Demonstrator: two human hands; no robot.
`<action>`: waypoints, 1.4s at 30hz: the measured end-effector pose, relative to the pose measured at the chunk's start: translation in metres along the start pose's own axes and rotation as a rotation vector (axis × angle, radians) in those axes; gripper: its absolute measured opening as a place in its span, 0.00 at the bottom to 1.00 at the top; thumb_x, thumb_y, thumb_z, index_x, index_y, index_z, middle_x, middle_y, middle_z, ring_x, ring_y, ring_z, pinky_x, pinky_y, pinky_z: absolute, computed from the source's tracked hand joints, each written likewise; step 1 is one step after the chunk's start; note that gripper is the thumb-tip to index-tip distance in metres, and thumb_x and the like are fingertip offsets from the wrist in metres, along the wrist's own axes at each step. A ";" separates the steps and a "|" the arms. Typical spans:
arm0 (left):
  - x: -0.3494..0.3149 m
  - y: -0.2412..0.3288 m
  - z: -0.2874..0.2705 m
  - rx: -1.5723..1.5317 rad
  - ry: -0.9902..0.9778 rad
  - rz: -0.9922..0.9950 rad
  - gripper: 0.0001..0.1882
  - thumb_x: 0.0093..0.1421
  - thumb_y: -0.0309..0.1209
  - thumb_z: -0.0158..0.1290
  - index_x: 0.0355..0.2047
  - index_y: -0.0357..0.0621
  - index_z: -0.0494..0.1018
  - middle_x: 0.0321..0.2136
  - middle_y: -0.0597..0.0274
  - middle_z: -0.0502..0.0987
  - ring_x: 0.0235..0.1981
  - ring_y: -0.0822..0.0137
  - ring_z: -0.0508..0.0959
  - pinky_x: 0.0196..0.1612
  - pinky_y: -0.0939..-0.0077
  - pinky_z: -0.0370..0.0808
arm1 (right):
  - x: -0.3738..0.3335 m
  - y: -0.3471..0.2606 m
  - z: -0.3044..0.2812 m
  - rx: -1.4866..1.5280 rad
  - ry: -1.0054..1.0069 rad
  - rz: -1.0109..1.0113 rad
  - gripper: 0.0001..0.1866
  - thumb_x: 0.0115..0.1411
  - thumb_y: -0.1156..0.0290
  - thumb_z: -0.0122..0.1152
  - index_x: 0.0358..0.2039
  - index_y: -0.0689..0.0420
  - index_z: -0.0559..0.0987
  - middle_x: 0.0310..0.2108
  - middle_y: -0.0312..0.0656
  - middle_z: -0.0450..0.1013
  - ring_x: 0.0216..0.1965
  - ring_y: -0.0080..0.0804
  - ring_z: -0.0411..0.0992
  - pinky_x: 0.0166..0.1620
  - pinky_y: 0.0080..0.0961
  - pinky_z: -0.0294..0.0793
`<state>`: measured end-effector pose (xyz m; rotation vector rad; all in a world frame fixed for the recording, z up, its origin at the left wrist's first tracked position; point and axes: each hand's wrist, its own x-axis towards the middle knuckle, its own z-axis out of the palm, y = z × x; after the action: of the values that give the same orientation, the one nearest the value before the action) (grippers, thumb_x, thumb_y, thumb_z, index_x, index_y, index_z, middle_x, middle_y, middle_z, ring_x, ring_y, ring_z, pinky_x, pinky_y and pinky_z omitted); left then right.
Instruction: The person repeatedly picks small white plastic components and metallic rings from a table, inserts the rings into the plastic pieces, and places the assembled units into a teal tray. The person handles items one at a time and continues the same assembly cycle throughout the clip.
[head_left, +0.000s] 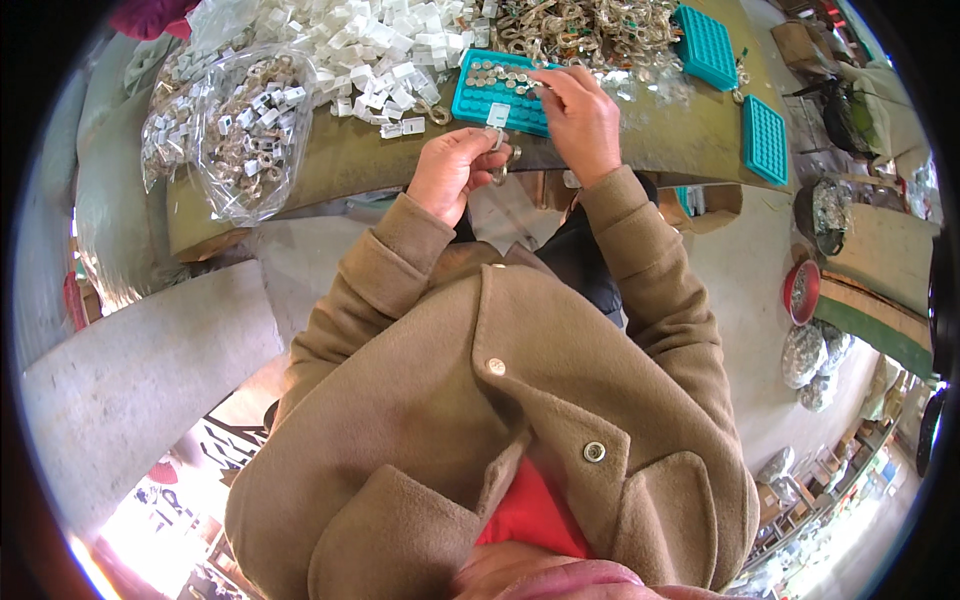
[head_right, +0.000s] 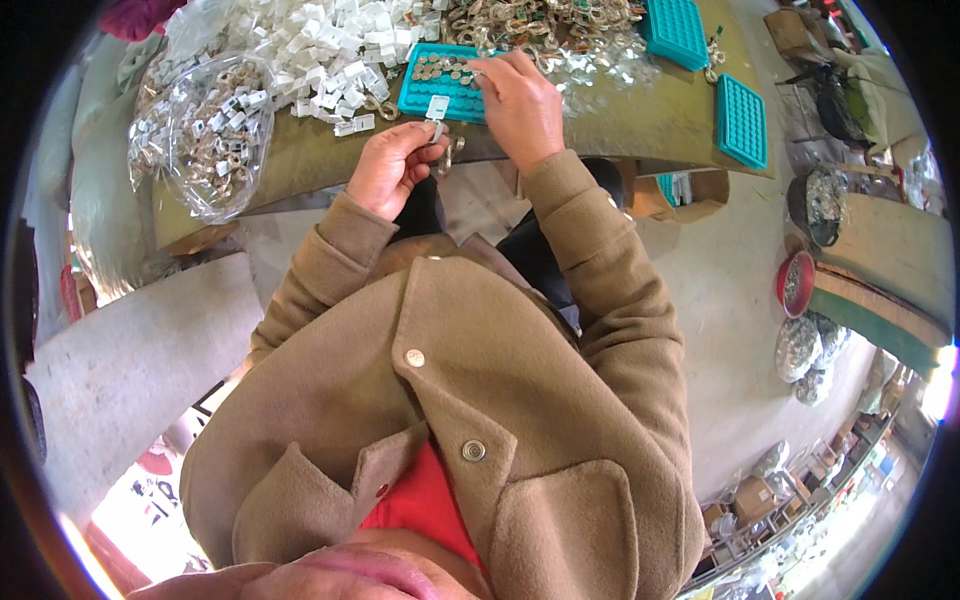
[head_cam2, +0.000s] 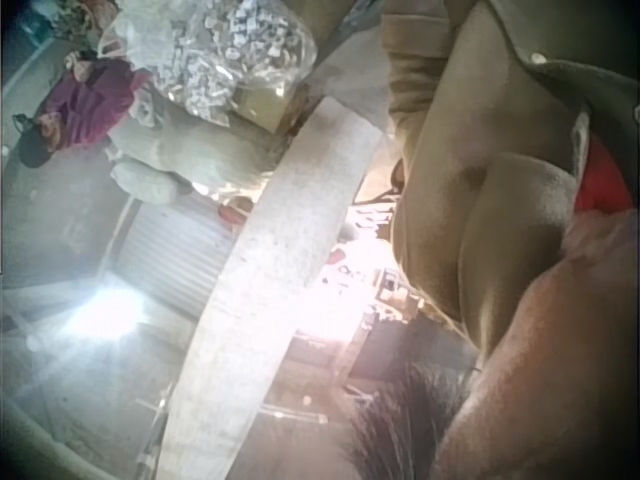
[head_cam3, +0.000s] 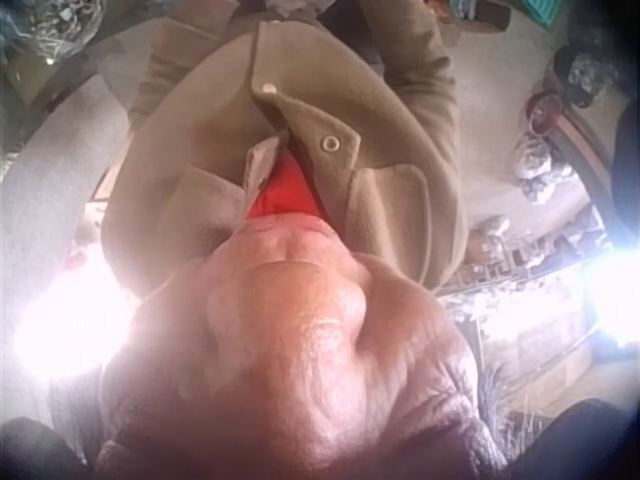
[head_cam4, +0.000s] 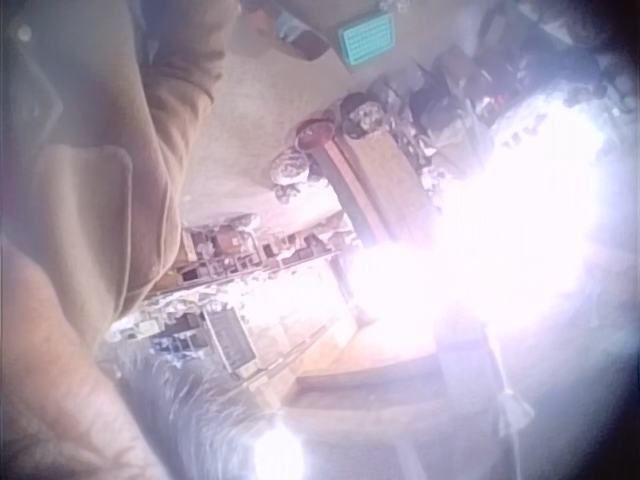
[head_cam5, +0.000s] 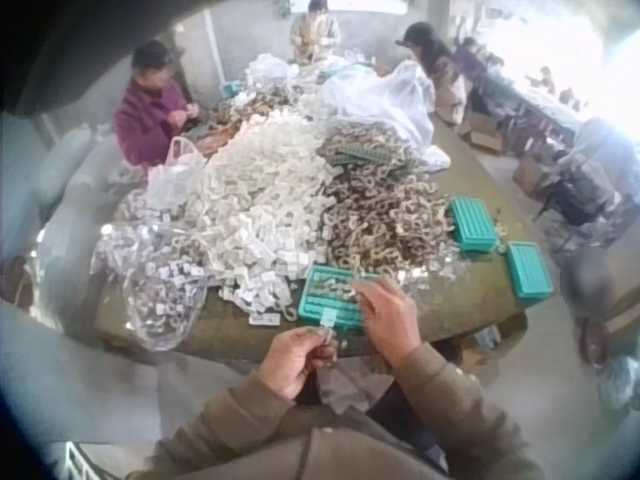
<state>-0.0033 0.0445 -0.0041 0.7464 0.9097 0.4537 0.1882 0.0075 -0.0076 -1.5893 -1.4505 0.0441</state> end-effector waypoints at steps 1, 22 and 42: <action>0.001 0.000 0.000 0.005 0.007 -0.014 0.09 0.64 0.36 0.55 0.39 0.45 0.78 0.35 0.67 0.82 0.32 0.81 0.80 0.27 0.90 0.71 | 0.001 0.003 0.004 -0.061 -0.050 -0.007 0.06 0.56 0.73 0.61 0.36 0.52 0.81 0.34 0.41 0.74 0.32 0.46 0.75 0.33 0.38 0.75; -0.013 -0.004 0.002 -0.138 -0.083 0.050 0.12 0.65 0.29 0.52 0.47 0.37 0.74 0.41 0.59 0.81 0.40 0.74 0.81 0.40 0.86 0.79 | -0.013 -0.036 -0.016 0.255 -0.106 0.027 0.07 0.55 0.79 0.61 0.35 0.61 0.77 0.31 0.43 0.75 0.30 0.36 0.75 0.34 0.27 0.75; -0.037 -0.024 0.013 0.067 -0.054 0.386 0.15 0.61 0.24 0.57 0.48 0.33 0.76 0.40 0.60 0.80 0.39 0.74 0.80 0.41 0.82 0.78 | -0.047 -0.054 -0.019 0.295 -0.182 0.026 0.09 0.53 0.83 0.61 0.34 0.57 0.75 0.30 0.37 0.73 0.32 0.30 0.73 0.37 0.26 0.73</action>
<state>-0.0111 0.0001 0.0031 0.9969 0.7322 0.7413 0.1450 -0.0492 0.0122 -1.3886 -1.4843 0.4083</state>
